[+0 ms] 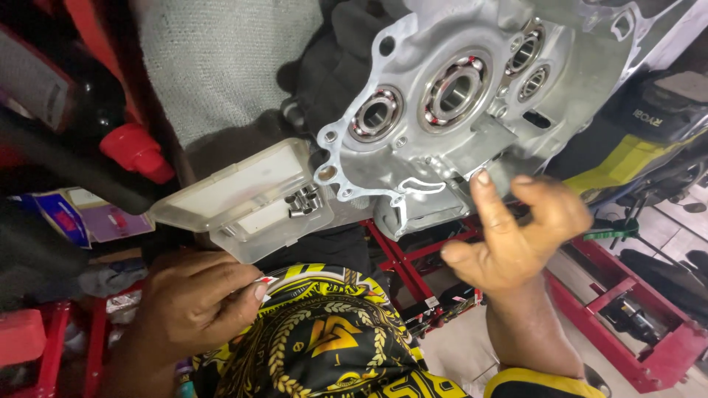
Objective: The person works on a silver mechanical housing, likely a motorcycle engine case, by picking up small metal components from a plastic container and placing them into the housing. The person uses their fingers to position the parts within the assembly.
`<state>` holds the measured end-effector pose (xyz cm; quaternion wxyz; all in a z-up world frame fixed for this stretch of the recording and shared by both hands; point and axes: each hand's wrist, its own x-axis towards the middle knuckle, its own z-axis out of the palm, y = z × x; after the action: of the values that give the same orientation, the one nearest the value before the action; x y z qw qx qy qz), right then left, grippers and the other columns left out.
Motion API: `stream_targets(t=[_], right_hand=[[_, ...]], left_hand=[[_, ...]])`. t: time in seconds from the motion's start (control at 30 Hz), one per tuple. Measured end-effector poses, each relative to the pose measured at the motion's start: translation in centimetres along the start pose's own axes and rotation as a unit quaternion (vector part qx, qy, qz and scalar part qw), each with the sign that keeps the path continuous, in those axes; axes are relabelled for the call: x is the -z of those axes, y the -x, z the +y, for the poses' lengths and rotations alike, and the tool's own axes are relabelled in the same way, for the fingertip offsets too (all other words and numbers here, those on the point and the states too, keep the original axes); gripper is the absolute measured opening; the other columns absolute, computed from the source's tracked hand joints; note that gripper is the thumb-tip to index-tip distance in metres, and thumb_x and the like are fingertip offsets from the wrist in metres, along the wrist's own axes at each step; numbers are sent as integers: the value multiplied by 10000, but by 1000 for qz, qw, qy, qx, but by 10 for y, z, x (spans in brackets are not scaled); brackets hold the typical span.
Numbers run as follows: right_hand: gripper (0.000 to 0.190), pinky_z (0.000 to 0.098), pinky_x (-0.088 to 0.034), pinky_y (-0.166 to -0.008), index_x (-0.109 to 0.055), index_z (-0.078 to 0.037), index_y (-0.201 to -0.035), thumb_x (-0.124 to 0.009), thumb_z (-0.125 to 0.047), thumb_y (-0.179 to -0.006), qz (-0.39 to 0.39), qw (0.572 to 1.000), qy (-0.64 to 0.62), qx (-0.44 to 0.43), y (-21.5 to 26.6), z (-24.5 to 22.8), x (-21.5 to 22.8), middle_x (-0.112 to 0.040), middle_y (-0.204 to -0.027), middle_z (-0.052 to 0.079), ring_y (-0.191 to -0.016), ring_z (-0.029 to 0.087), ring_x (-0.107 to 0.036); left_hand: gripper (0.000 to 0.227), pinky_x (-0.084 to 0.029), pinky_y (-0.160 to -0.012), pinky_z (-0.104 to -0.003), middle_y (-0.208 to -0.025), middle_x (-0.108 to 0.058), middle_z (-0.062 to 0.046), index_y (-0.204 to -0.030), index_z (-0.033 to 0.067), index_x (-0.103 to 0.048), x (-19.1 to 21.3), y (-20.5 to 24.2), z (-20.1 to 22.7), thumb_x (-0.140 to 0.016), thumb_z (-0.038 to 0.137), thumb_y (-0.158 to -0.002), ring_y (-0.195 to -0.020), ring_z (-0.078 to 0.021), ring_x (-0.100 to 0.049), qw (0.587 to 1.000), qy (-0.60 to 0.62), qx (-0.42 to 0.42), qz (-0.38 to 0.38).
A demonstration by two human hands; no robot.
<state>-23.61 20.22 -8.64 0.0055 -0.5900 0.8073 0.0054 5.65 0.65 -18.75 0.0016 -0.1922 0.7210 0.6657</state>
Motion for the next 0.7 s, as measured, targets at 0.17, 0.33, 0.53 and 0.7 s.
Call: stream_targets(t=[0.17, 0.33, 0.53, 0.7], right_hand=[[835, 532, -368, -988, -820, -51, -1129, -303, -689, -977, -4, 999, -23, -44, 6, -5, 0, -474, -1152, 174, -1109, 355, -462], [820, 551, -405, -1000, -756, -8, -1172, -363, -698, -970, 32, 996, -73, -51, 16, 11, -9, -443, -1207, 184, -1150, 326, -442], [854, 549, -366, -949, -812, -2, -1151, -369, -711, -977, 59, 998, -7, 34, -7, 33, -17, -455, -1111, 199, -1080, 344, -441], [944, 542, -417, -889, -809, -25, -1186, -324, -797, -943, 70, 995, 26, 69, -7, 44, -15, -406, -1115, 169, -1090, 314, -400]], left_hand=[[141, -427, -565, -354, -609, -571, -1, -766, 139, -661, 1, 0, 2, -658, 162, -905, -544, -185, -553, 1000, 6, 3, -14], [99, -448, -582, -320, -630, -593, 23, -804, 137, -680, 2, 2, 1, -669, 168, -897, -566, -154, -567, 1000, 6, 27, -6], [101, -440, -560, -327, -632, -594, -6, -816, 102, -663, -2, 4, -3, -652, 147, -906, -545, -172, -564, 999, 40, 8, -9], [73, -471, -606, -325, -672, -636, 13, -828, 129, -686, -1, 6, -6, -675, 159, -893, -601, -162, -605, 1000, 1, 11, -2]])
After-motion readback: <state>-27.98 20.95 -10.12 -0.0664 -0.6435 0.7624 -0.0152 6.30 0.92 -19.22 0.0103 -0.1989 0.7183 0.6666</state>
